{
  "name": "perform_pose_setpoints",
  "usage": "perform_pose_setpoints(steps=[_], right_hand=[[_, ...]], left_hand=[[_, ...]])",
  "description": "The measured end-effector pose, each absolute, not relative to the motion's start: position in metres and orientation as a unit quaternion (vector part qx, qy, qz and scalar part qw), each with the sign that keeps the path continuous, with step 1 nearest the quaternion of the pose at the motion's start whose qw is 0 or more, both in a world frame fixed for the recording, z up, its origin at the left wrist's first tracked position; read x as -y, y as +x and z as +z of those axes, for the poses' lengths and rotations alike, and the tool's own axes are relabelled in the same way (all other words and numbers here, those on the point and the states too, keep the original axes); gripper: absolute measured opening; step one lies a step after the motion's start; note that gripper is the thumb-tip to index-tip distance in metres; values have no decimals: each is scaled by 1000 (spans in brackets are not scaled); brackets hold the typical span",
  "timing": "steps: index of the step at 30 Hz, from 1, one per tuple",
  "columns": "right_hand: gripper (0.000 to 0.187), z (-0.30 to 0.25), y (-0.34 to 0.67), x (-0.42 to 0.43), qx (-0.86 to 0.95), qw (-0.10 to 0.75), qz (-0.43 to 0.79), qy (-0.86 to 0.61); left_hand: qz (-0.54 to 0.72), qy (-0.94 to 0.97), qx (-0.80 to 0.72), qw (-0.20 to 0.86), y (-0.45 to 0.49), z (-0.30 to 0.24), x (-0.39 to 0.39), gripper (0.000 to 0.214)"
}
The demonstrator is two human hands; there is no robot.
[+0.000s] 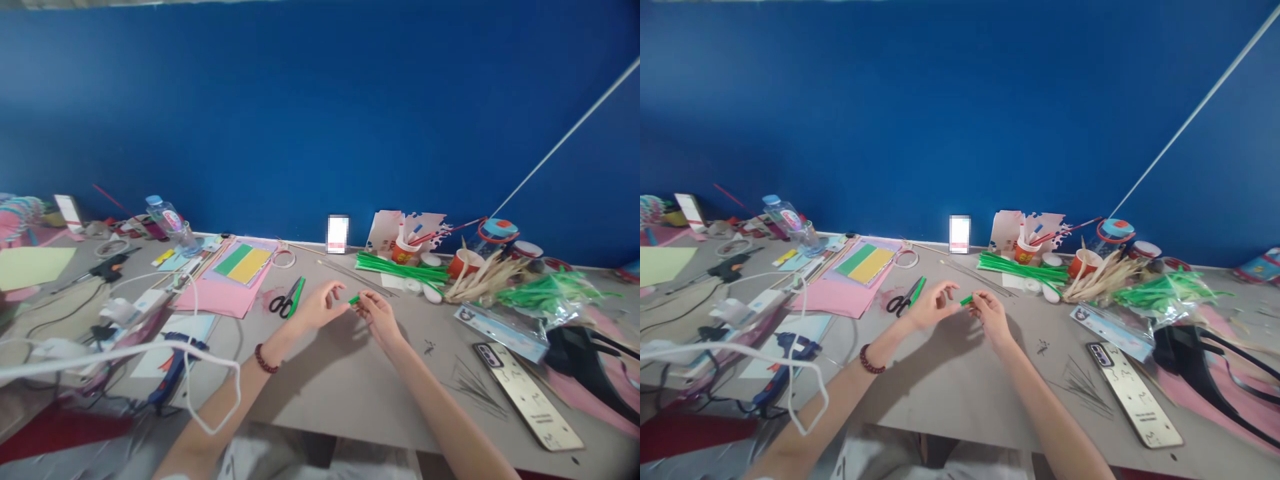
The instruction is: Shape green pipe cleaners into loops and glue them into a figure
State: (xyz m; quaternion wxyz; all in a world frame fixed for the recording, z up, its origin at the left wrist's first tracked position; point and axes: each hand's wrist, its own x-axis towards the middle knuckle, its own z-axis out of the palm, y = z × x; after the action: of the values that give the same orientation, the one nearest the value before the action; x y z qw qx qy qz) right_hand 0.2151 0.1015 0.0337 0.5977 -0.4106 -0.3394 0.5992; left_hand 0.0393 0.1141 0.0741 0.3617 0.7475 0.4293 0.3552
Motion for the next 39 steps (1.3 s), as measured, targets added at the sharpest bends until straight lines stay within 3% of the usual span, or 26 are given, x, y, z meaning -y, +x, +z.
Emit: perform_pose_setpoints(steps=[3, 6, 9, 13, 19, 24, 39], right_hand=[[31, 31, 219, -105, 323, 622, 589, -402], [31, 29, 219, -105, 320, 635, 573, -408], [33, 29, 217, -103, 326, 628, 569, -419], [35, 29, 215, -101, 320, 610, 588, -425], [34, 31, 213, -99, 317, 598, 591, -440], [32, 32, 209, -96, 360, 576, 582, -447], [24, 42, 217, -93, 436, 639, 384, -504]], left_hand=[[324, 730, -534, 277, 15, 68, -125, 22], [245, 702, -660, 108, -6, 57, -130, 22], [170, 694, -696, 64, -18, 44, -132, 26], [167, 700, -686, 103, -25, 31, -136, 28], [339, 649, -636, 243, -25, 23, -144, 24], [398, 629, -584, 325, -18, 21, -147, 14], [444, 527, -475, 546, 17, 74, -115, 23]])
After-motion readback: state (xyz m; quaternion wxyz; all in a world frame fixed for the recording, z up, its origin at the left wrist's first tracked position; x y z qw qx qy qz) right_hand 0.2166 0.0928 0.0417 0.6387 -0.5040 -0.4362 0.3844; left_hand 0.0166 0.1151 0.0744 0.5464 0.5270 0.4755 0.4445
